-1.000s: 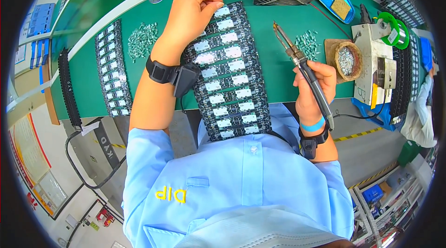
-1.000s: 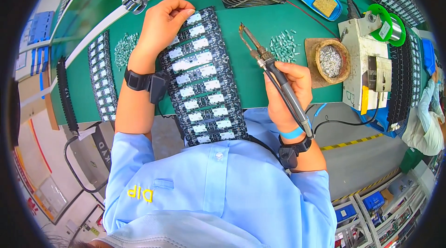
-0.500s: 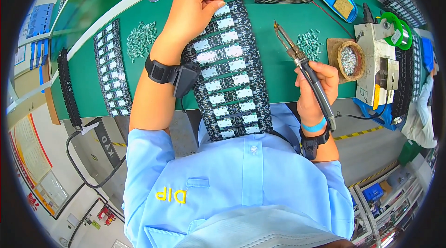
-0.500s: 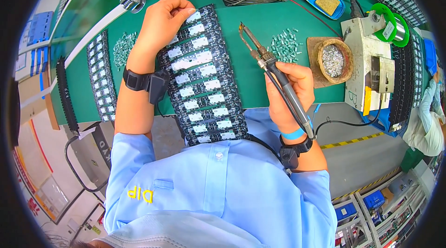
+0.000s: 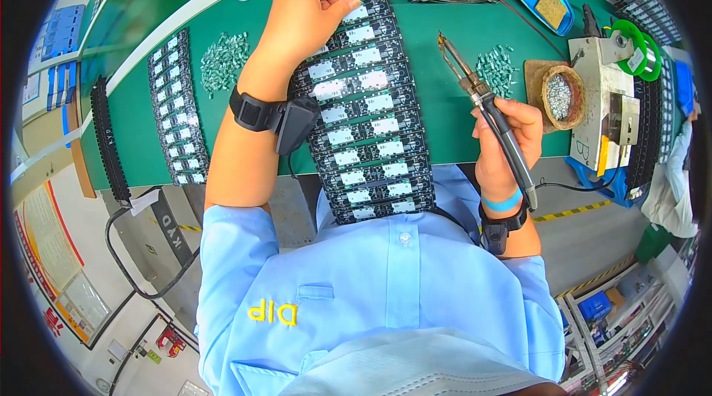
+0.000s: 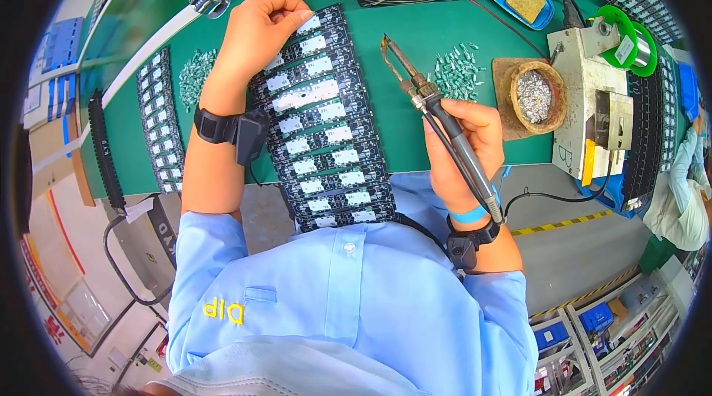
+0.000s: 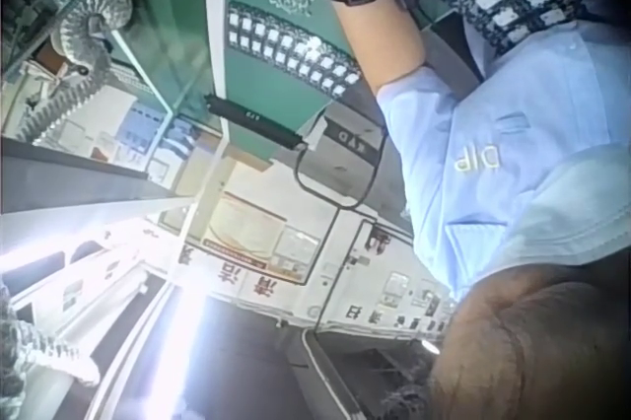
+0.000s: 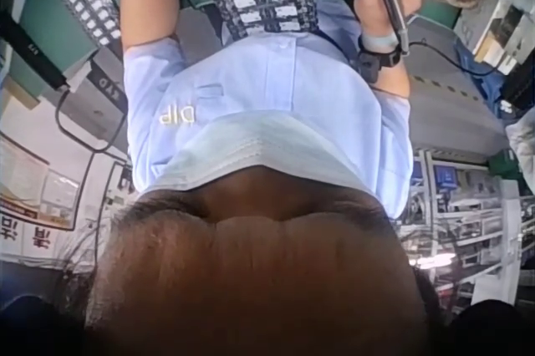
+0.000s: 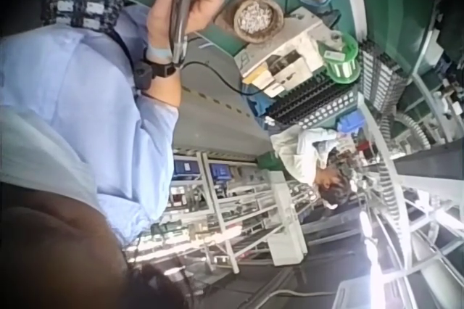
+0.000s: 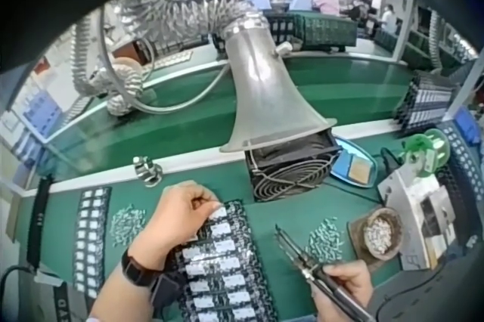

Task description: The person solders components onto a circuit board using a soldering iron and then picks up the board to inspect both sides.

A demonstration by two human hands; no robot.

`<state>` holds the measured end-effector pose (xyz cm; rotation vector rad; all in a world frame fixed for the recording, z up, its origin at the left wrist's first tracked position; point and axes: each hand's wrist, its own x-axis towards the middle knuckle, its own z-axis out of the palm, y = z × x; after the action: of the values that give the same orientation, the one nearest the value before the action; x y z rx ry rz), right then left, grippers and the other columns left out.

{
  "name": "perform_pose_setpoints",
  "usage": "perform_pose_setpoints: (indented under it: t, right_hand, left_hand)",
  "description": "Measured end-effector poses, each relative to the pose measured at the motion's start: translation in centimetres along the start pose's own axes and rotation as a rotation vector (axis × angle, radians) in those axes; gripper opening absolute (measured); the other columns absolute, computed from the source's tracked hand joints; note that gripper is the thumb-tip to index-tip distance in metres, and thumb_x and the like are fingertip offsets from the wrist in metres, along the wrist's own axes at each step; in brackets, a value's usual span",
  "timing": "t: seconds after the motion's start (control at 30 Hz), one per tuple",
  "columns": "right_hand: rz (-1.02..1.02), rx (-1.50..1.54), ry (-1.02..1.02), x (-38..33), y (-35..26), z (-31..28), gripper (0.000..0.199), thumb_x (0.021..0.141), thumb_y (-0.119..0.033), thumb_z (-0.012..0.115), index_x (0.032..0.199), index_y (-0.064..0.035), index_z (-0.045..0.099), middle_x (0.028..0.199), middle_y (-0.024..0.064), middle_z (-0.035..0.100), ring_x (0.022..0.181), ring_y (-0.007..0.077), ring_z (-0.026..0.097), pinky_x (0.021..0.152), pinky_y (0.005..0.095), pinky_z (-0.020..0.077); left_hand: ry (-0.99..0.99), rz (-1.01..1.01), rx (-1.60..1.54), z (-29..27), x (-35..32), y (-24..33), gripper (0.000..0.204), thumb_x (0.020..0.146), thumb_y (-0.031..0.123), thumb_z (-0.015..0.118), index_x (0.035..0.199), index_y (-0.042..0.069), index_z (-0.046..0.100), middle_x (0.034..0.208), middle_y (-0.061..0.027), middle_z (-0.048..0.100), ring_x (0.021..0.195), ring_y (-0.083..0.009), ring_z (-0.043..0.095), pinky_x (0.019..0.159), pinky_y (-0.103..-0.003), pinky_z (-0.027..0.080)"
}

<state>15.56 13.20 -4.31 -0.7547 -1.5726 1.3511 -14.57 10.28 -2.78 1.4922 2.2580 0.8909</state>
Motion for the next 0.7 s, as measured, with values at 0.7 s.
perform_pose_setpoints:
  t: [0.7]
  right_hand:
    - [0.024,-0.023,0.010,-0.04,0.08,-0.03,0.029,0.087,0.005,0.063,0.114,-0.0019,0.052,0.091,0.0146,0.067,0.068,0.0107,0.057,0.064,0.0223,0.0477]
  left_hand:
    - [-0.038,-0.037,-0.053,-0.43,0.02,-0.31,0.021,0.086,0.021,0.074,0.094,0.001,0.073,0.073,0.0002,0.064,0.067,-0.0064,0.054,0.064,-0.023,0.046]
